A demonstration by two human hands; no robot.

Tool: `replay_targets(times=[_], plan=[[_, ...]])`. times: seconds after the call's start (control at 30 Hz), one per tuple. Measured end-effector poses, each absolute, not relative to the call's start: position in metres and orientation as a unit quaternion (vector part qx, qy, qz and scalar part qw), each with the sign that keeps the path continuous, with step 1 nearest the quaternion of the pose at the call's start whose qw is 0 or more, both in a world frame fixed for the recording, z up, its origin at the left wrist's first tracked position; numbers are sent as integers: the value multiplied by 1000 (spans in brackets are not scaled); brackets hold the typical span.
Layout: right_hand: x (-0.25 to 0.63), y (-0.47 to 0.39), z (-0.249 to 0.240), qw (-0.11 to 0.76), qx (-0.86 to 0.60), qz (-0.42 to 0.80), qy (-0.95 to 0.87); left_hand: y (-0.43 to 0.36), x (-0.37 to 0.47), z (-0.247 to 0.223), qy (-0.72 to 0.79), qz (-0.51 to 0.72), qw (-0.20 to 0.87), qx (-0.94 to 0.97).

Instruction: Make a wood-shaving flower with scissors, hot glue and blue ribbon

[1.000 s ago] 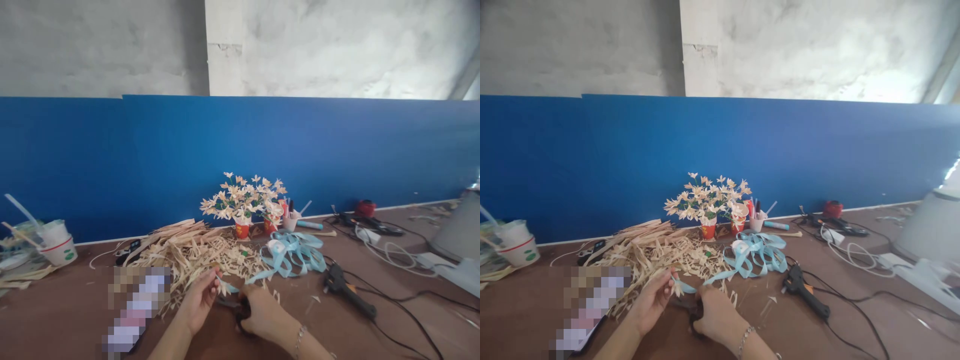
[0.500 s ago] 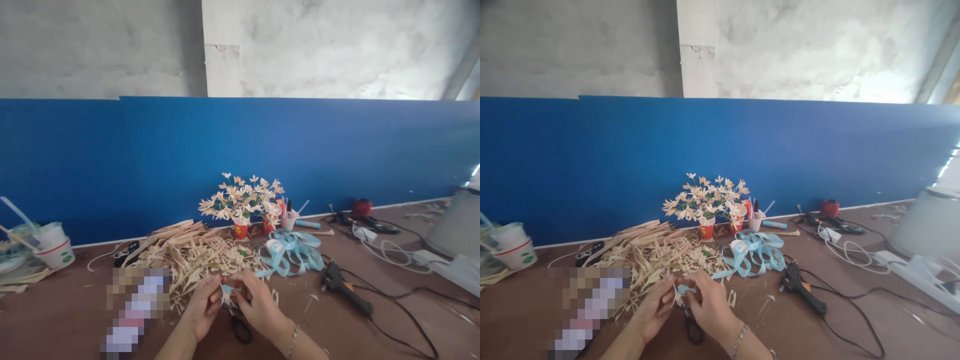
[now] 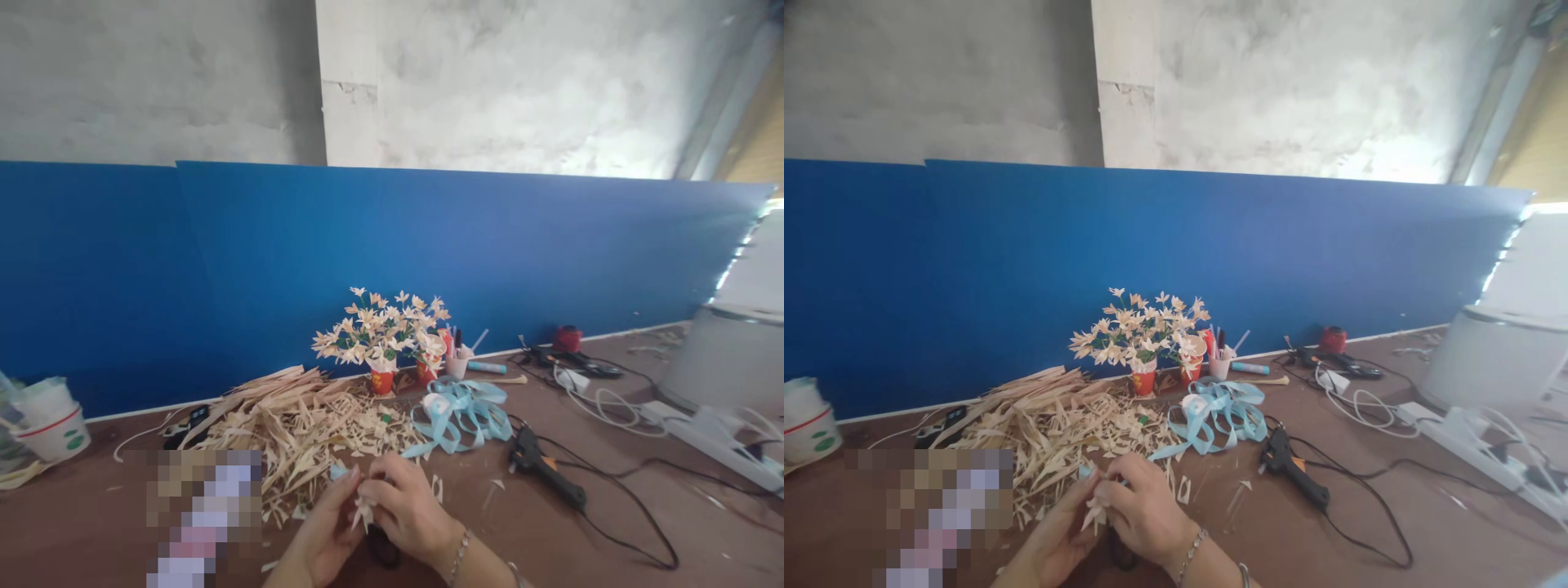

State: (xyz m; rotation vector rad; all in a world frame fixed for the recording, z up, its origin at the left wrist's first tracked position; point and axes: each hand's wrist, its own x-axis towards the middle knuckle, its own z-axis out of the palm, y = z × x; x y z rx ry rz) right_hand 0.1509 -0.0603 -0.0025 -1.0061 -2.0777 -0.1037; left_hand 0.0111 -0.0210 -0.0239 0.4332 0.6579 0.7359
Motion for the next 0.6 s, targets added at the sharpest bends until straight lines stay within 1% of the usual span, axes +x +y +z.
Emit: replay_targets(times=[0.03,0.1,0.17,0.23,0.27,0.33,0.37,0.47,0.6], plan=[[152,-60,-1,425,-395,-25,-814,-20,11,-25,294,339,869,210],[160,-58,4,506,-419,11,-754,-17,11,-26,262,316,883,228],[179,-52,8,608,-496,38,-618,-14,10,-26,256,301,885,245],[209,-41,12,667,-596,57,-444,-13,10,-24,273,304,877,253],[227,-33,13,686,-621,65,-372,-13,10,-23,283,309,872,254],[262,-16,14,682,-655,93,-313,-13,10,-20,299,316,864,254],[278,-7,14,671,-664,99,-314,-14,10,-18,307,317,861,253],[310,21,11,637,-684,105,-339,-16,11,-15,319,320,855,254],[321,49,5,577,-711,103,-388,-17,11,-13,316,331,851,258]])
